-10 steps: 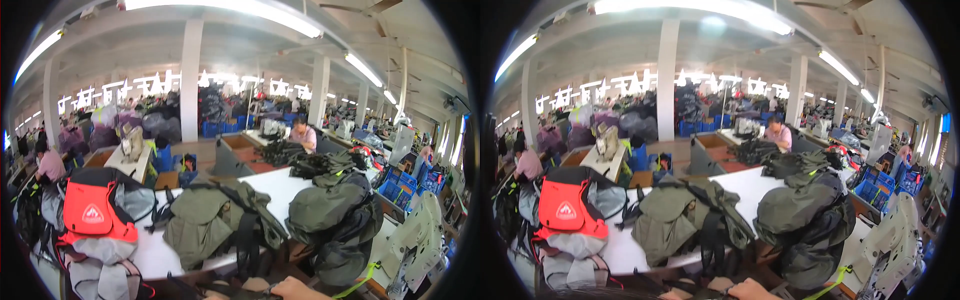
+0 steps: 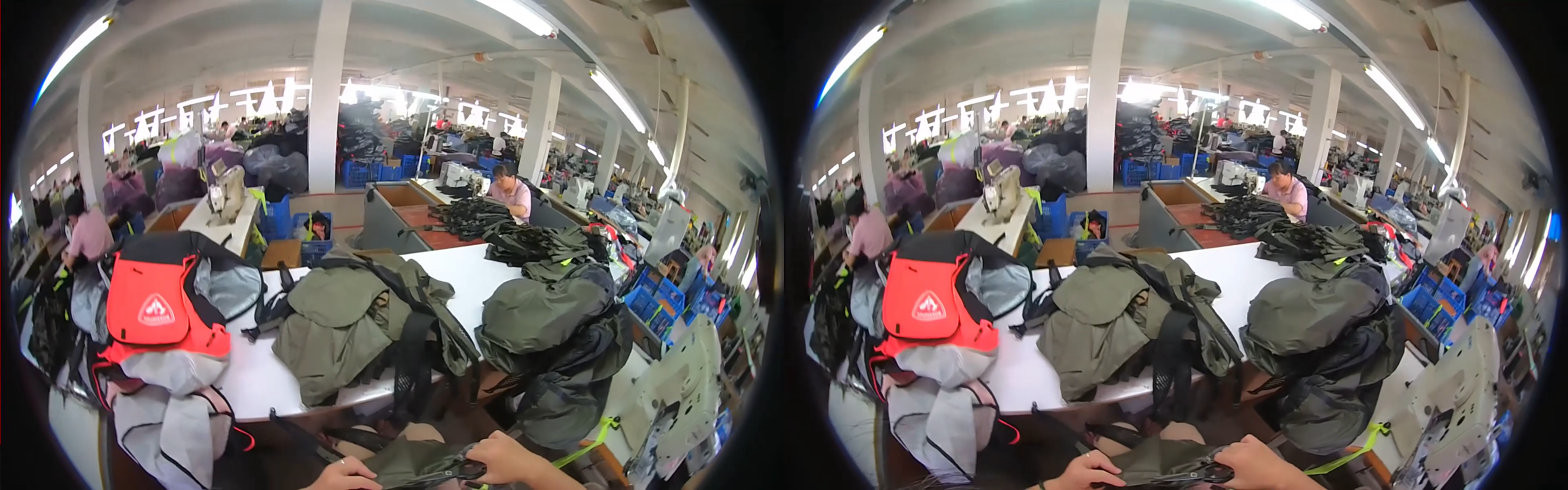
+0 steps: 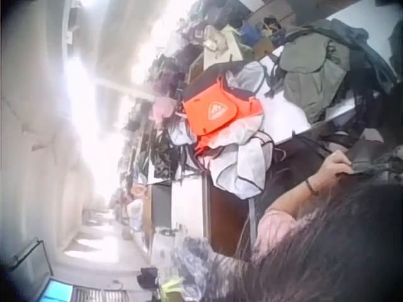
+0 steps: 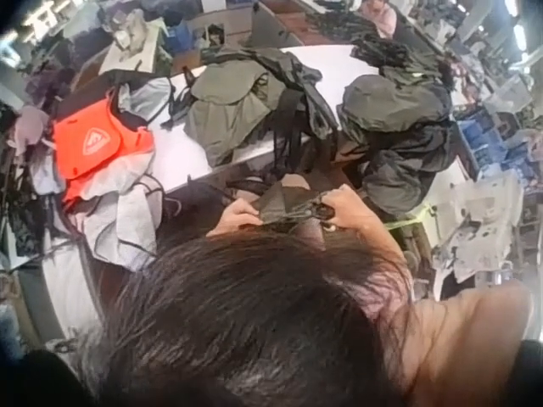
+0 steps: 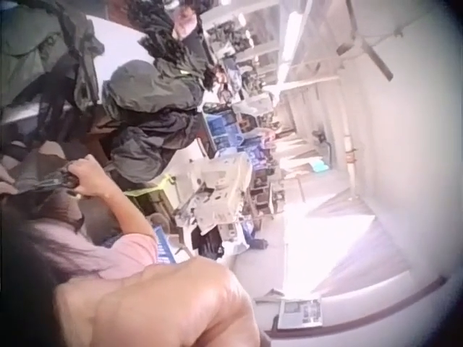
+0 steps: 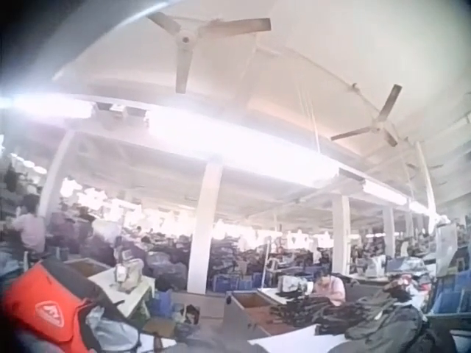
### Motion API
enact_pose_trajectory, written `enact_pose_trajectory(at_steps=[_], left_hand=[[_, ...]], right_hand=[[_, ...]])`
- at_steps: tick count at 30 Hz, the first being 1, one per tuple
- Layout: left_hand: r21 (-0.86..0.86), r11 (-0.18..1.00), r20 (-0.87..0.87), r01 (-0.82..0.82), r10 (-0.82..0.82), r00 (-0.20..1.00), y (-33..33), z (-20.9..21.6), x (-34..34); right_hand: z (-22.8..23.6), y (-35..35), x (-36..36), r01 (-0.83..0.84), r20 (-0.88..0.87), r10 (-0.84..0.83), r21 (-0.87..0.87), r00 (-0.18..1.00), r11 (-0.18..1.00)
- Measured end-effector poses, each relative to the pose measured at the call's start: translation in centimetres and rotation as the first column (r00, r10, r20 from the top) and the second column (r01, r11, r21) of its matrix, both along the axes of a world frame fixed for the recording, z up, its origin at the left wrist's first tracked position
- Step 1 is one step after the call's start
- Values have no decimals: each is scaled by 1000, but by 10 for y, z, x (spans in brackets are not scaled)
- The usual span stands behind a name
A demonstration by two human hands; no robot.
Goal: Trim excess fabric and threads from a backpack component using scissors.
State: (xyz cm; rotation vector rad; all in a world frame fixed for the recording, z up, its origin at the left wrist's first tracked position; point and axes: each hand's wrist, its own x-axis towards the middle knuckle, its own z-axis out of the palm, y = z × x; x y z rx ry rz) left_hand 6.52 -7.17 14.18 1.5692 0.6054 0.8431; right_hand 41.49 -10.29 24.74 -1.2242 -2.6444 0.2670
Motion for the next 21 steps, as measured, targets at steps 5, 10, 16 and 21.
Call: enact_pose_trajectory(at_steps=[5, 10, 16, 21], left_hand=[[567, 809, 124, -154, 101, 987, -8, 42, -2], [639, 755, 62, -147, 140, 988, -8, 50, -3], [627, 774, -8, -94, 126, 992, 2, 34, -9], [618, 781, 3, -91, 113, 994, 3, 24, -11]], right_hand=[[12, -17, -19, 57, -80, -58, -11, 995, 998], [-4, -3, -14, -21, 19, 20, 58, 1000, 998], [-15, 4, -7, -20, 73, 19, 16, 997, 1000], [-25, 2, 0, -9, -58, 5, -69, 998, 998]])
